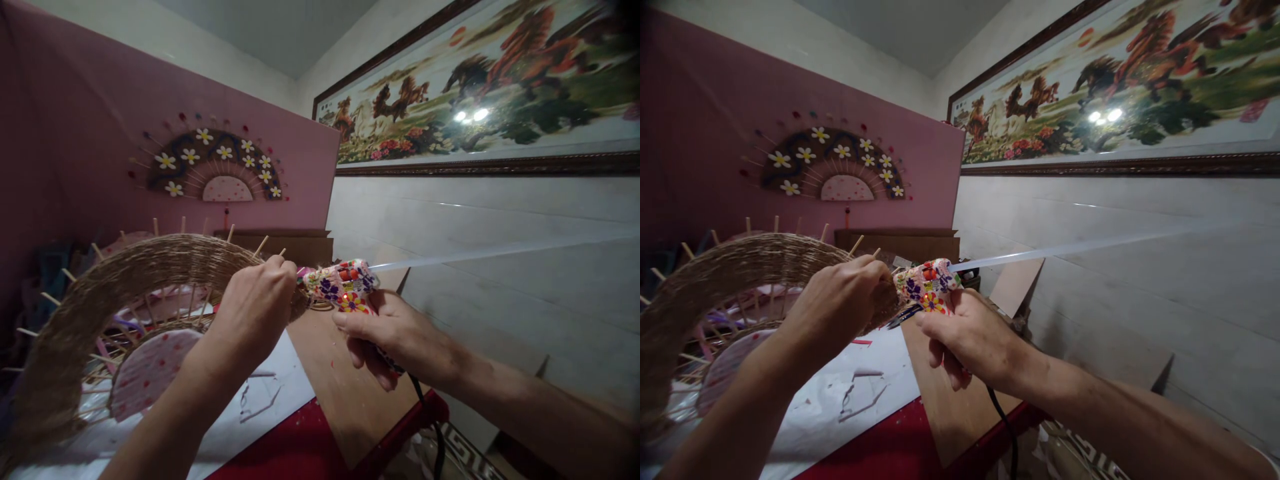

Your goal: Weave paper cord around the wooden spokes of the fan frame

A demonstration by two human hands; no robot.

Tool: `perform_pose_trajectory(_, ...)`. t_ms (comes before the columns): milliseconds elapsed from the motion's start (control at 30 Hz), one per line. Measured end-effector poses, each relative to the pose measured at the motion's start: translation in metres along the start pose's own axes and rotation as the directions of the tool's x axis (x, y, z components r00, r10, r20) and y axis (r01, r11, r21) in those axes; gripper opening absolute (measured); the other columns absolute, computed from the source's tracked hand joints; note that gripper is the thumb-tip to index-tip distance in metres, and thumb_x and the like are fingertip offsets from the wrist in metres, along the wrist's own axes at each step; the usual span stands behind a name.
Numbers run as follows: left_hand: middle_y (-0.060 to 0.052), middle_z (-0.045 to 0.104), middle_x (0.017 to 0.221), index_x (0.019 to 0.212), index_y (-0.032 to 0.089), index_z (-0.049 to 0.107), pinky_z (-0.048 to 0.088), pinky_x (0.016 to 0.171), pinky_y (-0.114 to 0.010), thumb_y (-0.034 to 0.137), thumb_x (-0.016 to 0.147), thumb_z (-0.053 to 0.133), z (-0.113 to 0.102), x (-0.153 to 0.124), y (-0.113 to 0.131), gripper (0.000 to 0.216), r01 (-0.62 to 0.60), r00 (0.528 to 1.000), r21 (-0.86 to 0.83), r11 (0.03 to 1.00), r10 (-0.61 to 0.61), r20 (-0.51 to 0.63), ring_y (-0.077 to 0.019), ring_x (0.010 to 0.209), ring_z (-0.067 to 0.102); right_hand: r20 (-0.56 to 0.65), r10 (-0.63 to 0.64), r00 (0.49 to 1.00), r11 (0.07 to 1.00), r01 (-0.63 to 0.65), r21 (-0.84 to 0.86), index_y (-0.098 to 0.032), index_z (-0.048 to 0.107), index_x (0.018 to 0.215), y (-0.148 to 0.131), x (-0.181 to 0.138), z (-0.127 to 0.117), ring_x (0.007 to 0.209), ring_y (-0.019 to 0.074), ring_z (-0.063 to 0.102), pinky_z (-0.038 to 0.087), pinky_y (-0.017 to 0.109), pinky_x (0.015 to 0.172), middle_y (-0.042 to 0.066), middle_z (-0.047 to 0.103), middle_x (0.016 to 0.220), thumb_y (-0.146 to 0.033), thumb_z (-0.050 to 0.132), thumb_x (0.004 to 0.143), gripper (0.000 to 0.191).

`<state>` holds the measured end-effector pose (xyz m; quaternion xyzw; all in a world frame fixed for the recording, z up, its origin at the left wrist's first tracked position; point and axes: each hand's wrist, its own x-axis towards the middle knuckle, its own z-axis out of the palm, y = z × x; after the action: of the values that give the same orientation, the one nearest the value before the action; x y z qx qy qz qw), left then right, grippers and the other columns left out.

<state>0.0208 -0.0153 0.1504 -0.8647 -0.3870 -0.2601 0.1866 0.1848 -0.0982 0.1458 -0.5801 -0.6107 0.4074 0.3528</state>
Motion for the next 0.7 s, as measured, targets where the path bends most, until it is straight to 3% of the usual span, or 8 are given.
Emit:
perform_pose_trajectory(167,-0.006,0.061,0.078,0.079,0.015,0.060,0.033,0.053,-0.027,0.011,0.080,0.037,-0.0003,-0.0010,0.0002,0.024,-0.011,1.000,-0.001,1.000,0.011,-0.004,-0.0145,0.059,0.054,0.007,0.022,1.000,0.999,-0.021,-0.028,-0.014,0.050,0.054,0.0018,0.0031,-0.0015,0.027,0.0059,0.044,0.030,0.016,0.025,0.000,0.053,0.046,-0.036,0.045,0.081,0.035)
perform_pose_trajectory(533,-0.007,0.062,0.078,0.080,0.014,0.060,0.034,0.052,-0.026,0.013,0.080,0.039,-0.0021,-0.0023,0.0005,0.021,-0.026,1.000,0.000,1.000,0.026,-0.013,-0.0138,0.060,0.055,0.017,0.042,0.999,0.986,-0.044,0.158,-0.016,0.047,0.061,0.0009,0.0042,0.0033,0.027,0.0048,0.043,0.030,0.015,0.025,-0.001,0.057,0.050,-0.037,0.047,0.079,0.028)
perform_pose_trajectory(700,-0.007,0.061,0.078,0.079,0.014,0.060,0.034,0.052,-0.026,0.015,0.080,0.042,-0.0021,-0.0020,0.0011,0.019,-0.032,0.999,-0.012,0.999,0.032,-0.011,-0.0134,0.058,0.053,0.022,0.032,0.999,0.990,-0.035,0.137,-0.015,0.047,0.058,0.0016,0.0045,0.0039,0.027,0.0047,0.043,0.030,0.015,0.025,0.000,0.056,0.048,-0.038,0.047,0.079,0.032)
